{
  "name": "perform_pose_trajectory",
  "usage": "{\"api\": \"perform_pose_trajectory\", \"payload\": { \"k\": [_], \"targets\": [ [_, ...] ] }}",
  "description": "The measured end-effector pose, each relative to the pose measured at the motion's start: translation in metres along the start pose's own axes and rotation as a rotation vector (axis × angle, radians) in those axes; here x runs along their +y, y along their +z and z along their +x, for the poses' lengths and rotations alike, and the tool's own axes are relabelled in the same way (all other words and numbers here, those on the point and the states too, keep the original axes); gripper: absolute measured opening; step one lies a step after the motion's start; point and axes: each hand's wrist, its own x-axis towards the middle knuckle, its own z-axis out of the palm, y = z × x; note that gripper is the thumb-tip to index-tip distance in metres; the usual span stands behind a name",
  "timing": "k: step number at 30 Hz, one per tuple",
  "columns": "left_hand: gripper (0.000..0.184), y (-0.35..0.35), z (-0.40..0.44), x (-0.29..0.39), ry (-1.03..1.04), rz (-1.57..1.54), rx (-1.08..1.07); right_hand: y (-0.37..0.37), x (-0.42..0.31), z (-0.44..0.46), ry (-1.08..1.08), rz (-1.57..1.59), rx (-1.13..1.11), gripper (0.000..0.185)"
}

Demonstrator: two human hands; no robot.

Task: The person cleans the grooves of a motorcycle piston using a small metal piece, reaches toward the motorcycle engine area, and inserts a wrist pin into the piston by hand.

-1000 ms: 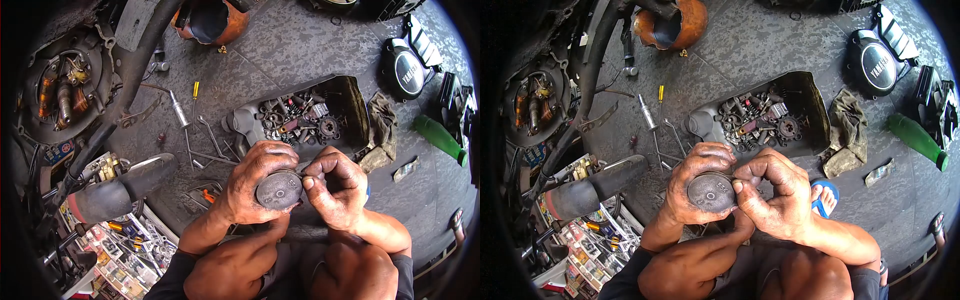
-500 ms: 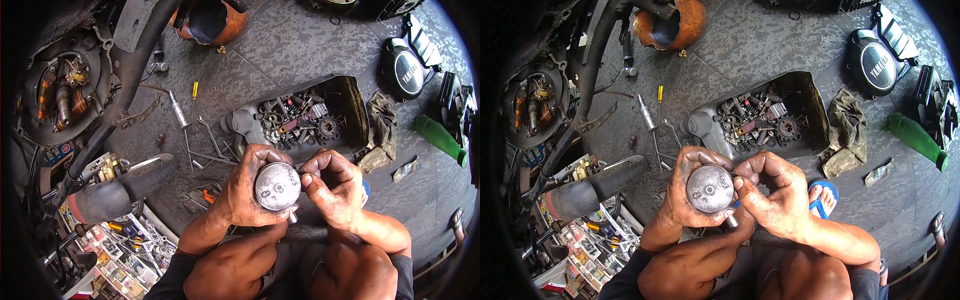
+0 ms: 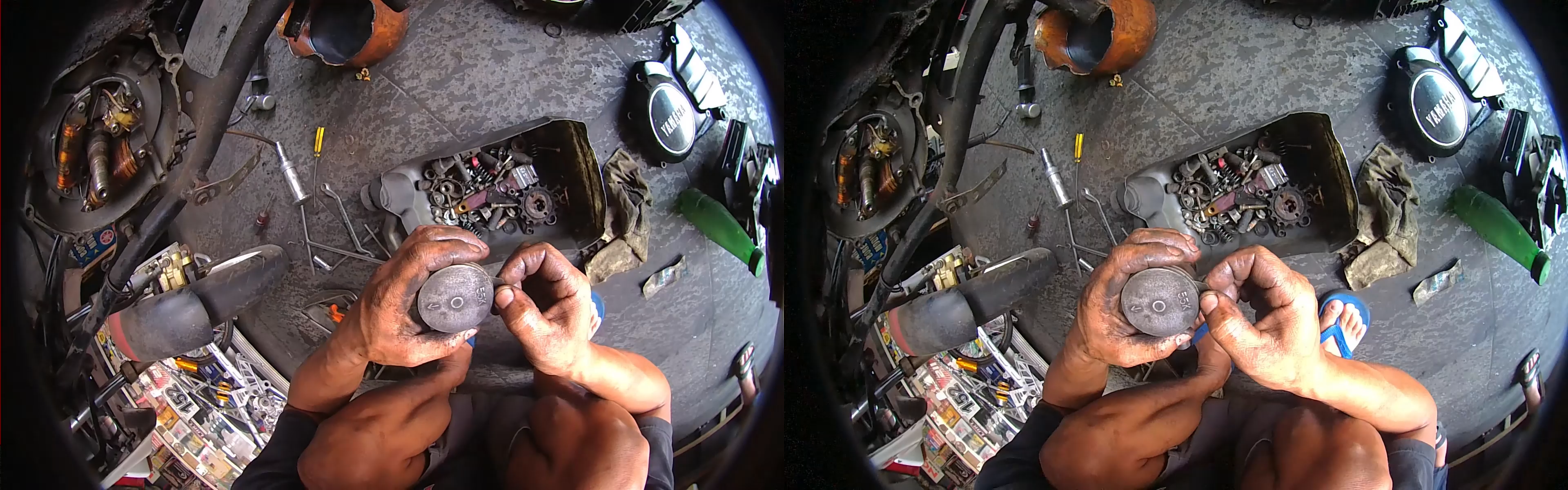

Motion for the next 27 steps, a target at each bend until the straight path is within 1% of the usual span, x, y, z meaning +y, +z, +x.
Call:
{"api": "perform_pose_trajectory", "payload": {
  "k": [6,8,11,15,17,21,23,25,26,27],
  "targets": [
    [0.075,-0.0027,-0.0001,0.0019,-0.043,-0.026,-0.034,0.0004,0.0024,-0.0013,-0.012,0.005,-0.004,0.013],
    [0.075,-0.0038,-0.0008,0.0016,-0.059,-0.048,-0.041,0.0006,0.0026,-0.0019,0.03,0.034,-0.019,0.013],
    [0.075,-0.0051,-0.0009,0.0024,-0.061,-0.009,-0.055,0.001,0.002,-0.0017,0.026,0.033,-0.021,0.013],
    [0.075,-0.0055,-0.0029,0.0021,-0.102,-0.07,-0.061,-0.0002,-0.0035,-0.0032,0.085,0.042,-0.051,0.013],
    [0.076,-0.0057,-0.0042,0.0025,-0.118,-0.105,-0.062,0.0007,-0.0039,-0.0033,0.126,0.11,-0.064,0.015],
    [0.076,-0.0068,-0.0063,0.004,-0.176,-0.147,-0.067,-0.0013,-0.0031,-0.0036,0.138,0.125,-0.101,0.015],
    [0.076,-0.0067,-0.0071,0.005,-0.184,-0.153,-0.066,0.0008,-0.0037,-0.0038,0.168,0.228,-0.089,0.015],
    [0.075,-0.0063,-0.0066,0.007,-0.218,-0.178,-0.072,-0.0002,-0.0037,-0.0034,0.163,0.219,-0.096,0.016],
    [0.075,-0.0057,-0.0058,0.0048,-0.218,-0.178,-0.072,-0.001,-0.0038,-0.0032,0.16,0.21,-0.102,0.016],
    [0.074,-0.0049,-0.0042,0.0006,-0.137,-0.135,-0.073,-0.0017,-0.0031,-0.003,0.16,0.21,-0.102,0.016]
  ]
}}
